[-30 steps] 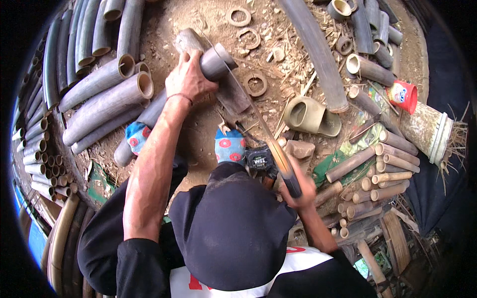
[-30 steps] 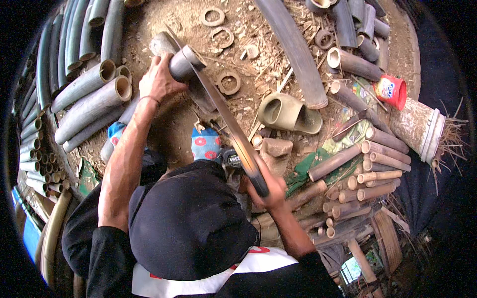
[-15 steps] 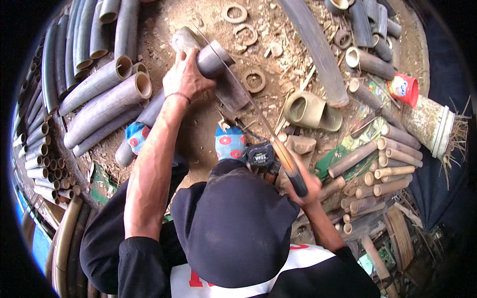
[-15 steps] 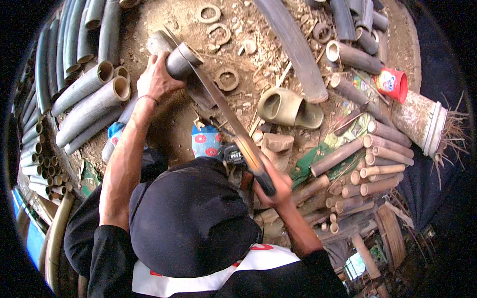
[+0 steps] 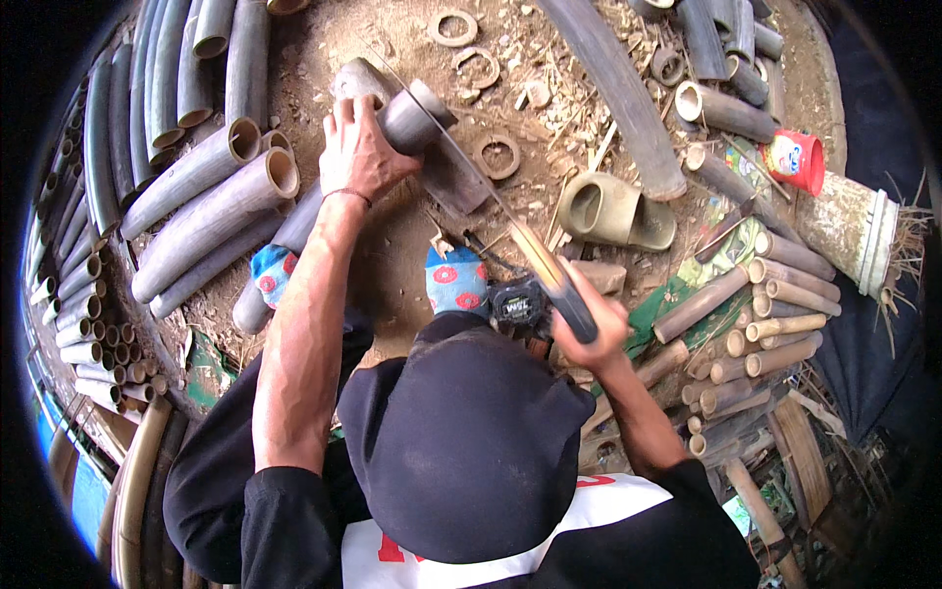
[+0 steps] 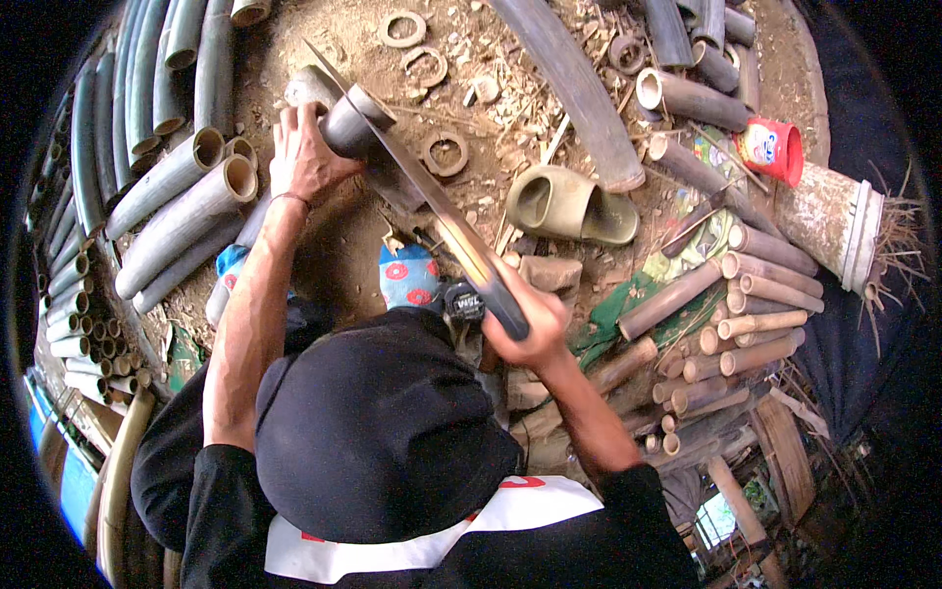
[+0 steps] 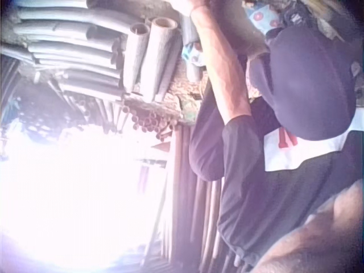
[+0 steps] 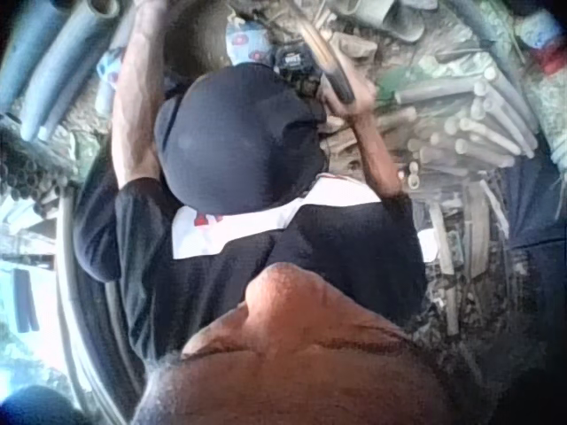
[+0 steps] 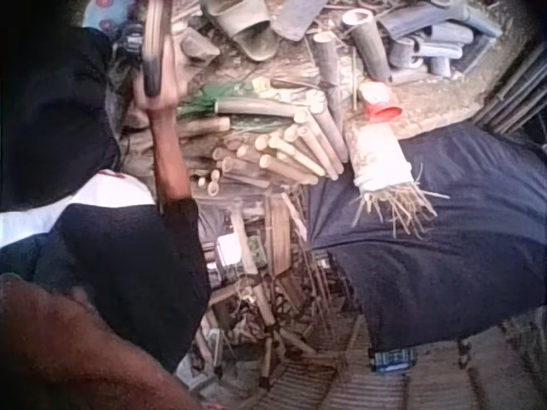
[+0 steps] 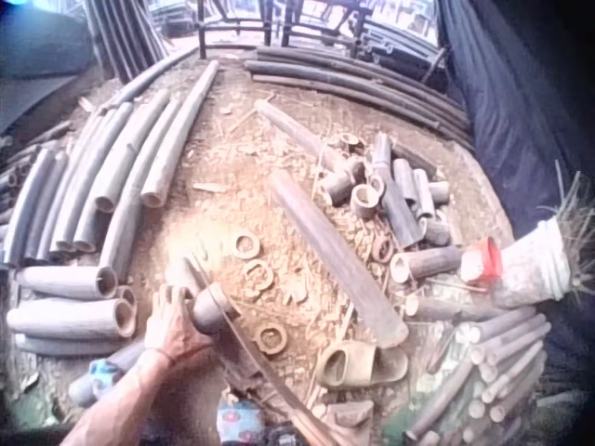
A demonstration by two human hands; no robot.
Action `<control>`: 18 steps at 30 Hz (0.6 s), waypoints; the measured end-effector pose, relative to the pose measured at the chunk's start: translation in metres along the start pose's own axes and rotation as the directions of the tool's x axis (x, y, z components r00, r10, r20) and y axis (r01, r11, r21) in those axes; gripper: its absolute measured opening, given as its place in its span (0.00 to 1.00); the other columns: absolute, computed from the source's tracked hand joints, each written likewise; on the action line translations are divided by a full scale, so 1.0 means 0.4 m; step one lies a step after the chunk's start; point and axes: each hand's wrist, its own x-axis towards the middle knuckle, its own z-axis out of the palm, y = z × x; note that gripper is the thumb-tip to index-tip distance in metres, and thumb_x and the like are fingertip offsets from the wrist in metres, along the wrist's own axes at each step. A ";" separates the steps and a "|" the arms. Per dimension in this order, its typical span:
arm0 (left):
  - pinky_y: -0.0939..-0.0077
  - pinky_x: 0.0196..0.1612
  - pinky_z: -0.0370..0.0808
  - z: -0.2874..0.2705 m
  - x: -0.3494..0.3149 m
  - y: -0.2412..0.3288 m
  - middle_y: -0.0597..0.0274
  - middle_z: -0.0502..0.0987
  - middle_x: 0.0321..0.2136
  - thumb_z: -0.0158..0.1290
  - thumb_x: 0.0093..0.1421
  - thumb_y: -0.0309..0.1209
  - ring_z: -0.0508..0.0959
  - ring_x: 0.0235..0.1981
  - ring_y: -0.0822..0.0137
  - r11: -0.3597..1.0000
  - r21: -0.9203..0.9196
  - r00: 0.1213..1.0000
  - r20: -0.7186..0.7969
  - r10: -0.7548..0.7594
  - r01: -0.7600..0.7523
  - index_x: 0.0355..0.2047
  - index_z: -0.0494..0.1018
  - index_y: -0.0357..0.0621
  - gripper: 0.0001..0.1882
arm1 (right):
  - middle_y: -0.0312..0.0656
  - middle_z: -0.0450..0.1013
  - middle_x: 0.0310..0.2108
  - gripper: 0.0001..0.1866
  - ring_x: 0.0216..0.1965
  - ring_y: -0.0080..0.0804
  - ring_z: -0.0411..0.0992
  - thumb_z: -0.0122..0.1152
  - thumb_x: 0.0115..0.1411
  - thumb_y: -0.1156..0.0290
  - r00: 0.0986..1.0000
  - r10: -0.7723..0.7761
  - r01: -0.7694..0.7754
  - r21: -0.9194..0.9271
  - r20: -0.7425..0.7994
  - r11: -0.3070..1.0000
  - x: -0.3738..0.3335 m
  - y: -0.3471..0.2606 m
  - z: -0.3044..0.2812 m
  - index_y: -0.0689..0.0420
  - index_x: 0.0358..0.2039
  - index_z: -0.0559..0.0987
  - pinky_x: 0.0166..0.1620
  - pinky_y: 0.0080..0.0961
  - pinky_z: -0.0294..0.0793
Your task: The person saws bamboo poles using a hand saw, moves several poles aside by hand, and then continues sawing another bamboo pole.
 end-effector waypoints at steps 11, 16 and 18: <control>0.63 0.54 0.72 -0.022 0.031 -0.068 0.50 0.73 0.43 0.70 0.38 0.53 0.75 0.48 0.52 0.939 -0.288 0.973 0.075 0.219 -0.189 0.51 0.74 0.37 0.44 | 0.52 0.76 0.25 0.32 0.24 0.45 0.78 0.58 0.35 0.75 0.985 0.156 -0.151 -0.070 0.070 0.986 -0.294 -0.065 -0.216 0.74 0.46 0.76 0.33 0.32 0.78; 0.64 0.55 0.71 -0.019 0.033 -0.069 0.49 0.74 0.46 0.69 0.39 0.56 0.75 0.50 0.52 0.953 -0.257 0.968 0.147 0.203 -0.161 0.54 0.73 0.39 0.46 | 0.51 0.75 0.23 0.31 0.22 0.42 0.78 0.57 0.36 0.78 0.985 0.134 -0.128 -0.061 0.110 0.990 -0.261 -0.091 -0.225 0.74 0.46 0.76 0.32 0.32 0.78; 0.64 0.56 0.71 -0.029 0.043 -0.080 0.49 0.74 0.48 0.68 0.39 0.57 0.75 0.51 0.52 0.955 -0.258 0.975 0.125 0.186 -0.149 0.55 0.72 0.39 0.47 | 0.51 0.75 0.23 0.31 0.22 0.42 0.77 0.57 0.36 0.78 0.991 0.101 -0.093 -0.088 0.092 0.992 -0.253 -0.105 -0.236 0.74 0.46 0.76 0.32 0.32 0.78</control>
